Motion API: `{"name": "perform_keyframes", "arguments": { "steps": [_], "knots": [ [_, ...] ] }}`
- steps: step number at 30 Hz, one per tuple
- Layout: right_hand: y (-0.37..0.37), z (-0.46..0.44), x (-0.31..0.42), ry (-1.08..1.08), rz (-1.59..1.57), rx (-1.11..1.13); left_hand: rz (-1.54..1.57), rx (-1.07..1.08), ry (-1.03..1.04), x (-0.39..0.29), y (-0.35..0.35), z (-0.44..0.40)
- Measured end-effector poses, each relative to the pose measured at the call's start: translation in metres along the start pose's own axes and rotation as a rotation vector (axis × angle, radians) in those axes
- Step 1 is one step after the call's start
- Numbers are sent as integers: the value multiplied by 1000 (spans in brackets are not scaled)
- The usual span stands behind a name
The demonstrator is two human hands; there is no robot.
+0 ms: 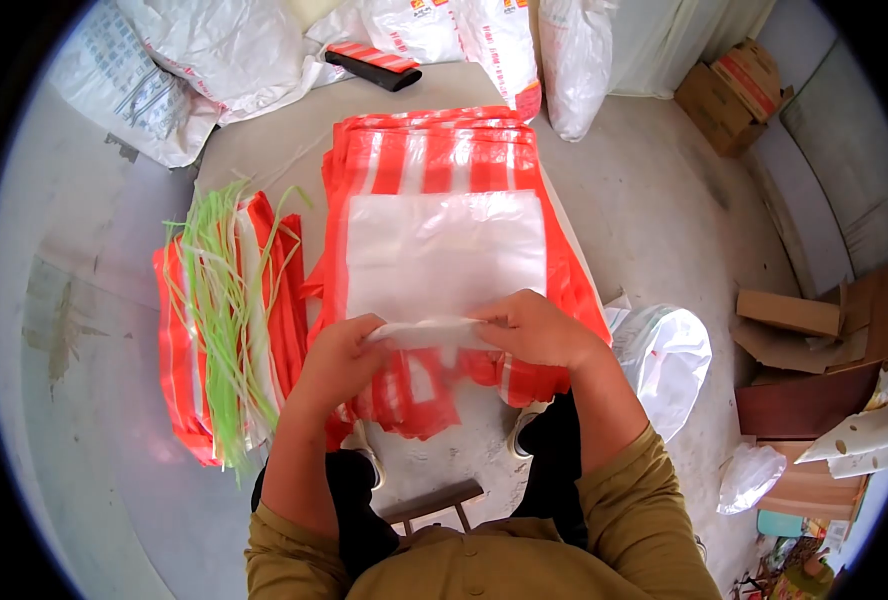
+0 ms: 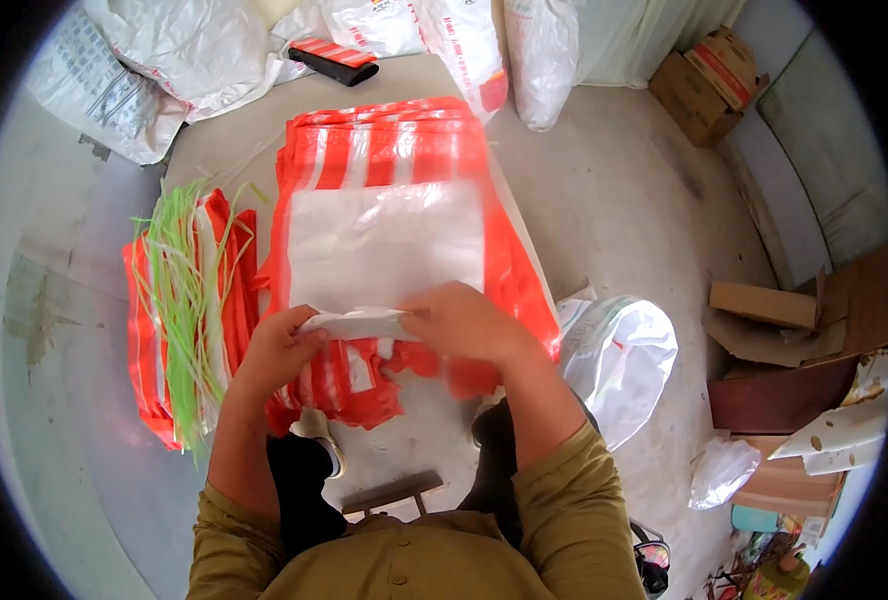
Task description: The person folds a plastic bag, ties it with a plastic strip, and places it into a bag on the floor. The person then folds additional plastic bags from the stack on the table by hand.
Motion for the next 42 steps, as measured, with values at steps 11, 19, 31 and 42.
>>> {"name": "perform_keyframes", "arguments": {
  "steps": [11, 19, 31, 42],
  "knots": [
    [-10, -13, -6, -135, 217, -143, -108, -152, -45, -1, -2, -10],
    [-31, 3, -17, -160, 140, -325, -159, -248, -54, 4, 0, -15],
    [-38, 15, -36, -107, 121, -382, -124, -386, 194, -4, -2, -18],
    [-35, 4, -39, -64, 56, -417, -89, -311, -88, 6, -1, -21]
  ]
}}
Point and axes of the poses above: each hand's wrist, its own z-axis away from the middle knuckle, its own y-axis out of the palm, x = y × z, the point moved 6 cm from there along -z, towards the middle knuckle, and after that the axes turned 5 degrees about -x, right-handed, at the moved point
